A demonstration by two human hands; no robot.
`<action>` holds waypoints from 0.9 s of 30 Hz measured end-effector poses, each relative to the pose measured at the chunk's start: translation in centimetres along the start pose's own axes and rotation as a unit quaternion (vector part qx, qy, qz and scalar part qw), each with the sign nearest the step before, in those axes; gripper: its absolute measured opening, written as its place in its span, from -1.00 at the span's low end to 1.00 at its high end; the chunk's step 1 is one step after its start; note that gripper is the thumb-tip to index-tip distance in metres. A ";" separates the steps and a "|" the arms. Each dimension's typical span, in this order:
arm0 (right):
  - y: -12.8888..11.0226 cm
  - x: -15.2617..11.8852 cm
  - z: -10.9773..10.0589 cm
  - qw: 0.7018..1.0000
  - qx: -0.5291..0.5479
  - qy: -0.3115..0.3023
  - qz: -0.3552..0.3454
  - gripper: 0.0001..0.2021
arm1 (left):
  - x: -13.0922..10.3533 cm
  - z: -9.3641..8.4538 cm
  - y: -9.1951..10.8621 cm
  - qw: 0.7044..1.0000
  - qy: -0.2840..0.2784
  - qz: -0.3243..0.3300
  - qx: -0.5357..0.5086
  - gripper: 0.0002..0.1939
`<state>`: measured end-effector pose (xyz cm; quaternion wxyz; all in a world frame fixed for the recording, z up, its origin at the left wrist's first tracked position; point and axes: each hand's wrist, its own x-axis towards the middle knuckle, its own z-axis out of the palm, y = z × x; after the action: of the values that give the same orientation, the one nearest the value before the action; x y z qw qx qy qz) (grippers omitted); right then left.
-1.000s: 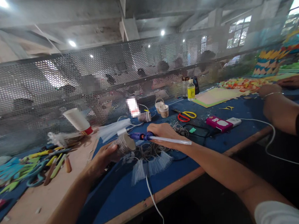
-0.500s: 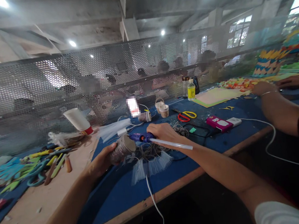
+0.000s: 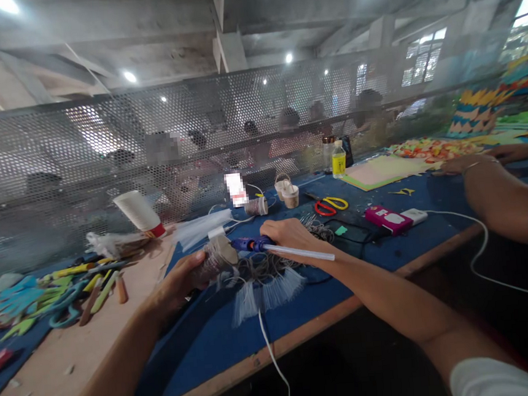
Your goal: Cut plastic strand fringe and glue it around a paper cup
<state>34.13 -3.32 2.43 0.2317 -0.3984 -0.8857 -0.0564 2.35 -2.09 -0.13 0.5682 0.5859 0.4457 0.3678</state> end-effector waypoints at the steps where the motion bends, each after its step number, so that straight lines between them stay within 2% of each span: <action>1: 0.0 0.0 0.1 1.000 0.002 0.002 -0.002 -0.75 | 0.0 0.0 0.1 1.000 0.001 0.005 0.007 -0.56; 6: 0.1 -0.1 0.1 1.000 0.009 0.003 -0.003 -0.77 | -0.3 0.2 0.7 0.999 0.000 0.023 0.025 -0.58; 13: 0.2 -0.1 0.0 1.000 0.014 -0.003 -0.012 -0.69 | -0.5 0.4 1.4 0.999 -0.013 0.041 0.029 -0.59; 17: 0.3 -0.1 0.1 1.000 0.019 -0.008 -0.018 -0.69 | -0.8 0.7 1.7 0.999 0.006 0.044 0.029 -0.60; 24: 0.2 -0.1 0.2 0.999 0.020 -0.010 -0.025 -0.73 | -0.8 0.5 1.7 0.997 0.022 0.061 0.047 -0.62; 27: 0.1 -0.1 0.2 0.999 0.038 -0.011 -0.018 -0.73 | -0.8 0.3 1.7 0.998 0.008 0.056 0.026 -0.65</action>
<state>34.22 -3.26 2.22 0.2354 -0.3737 -0.8969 -0.0228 2.57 -2.84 1.58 0.5277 0.6217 0.4259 0.3920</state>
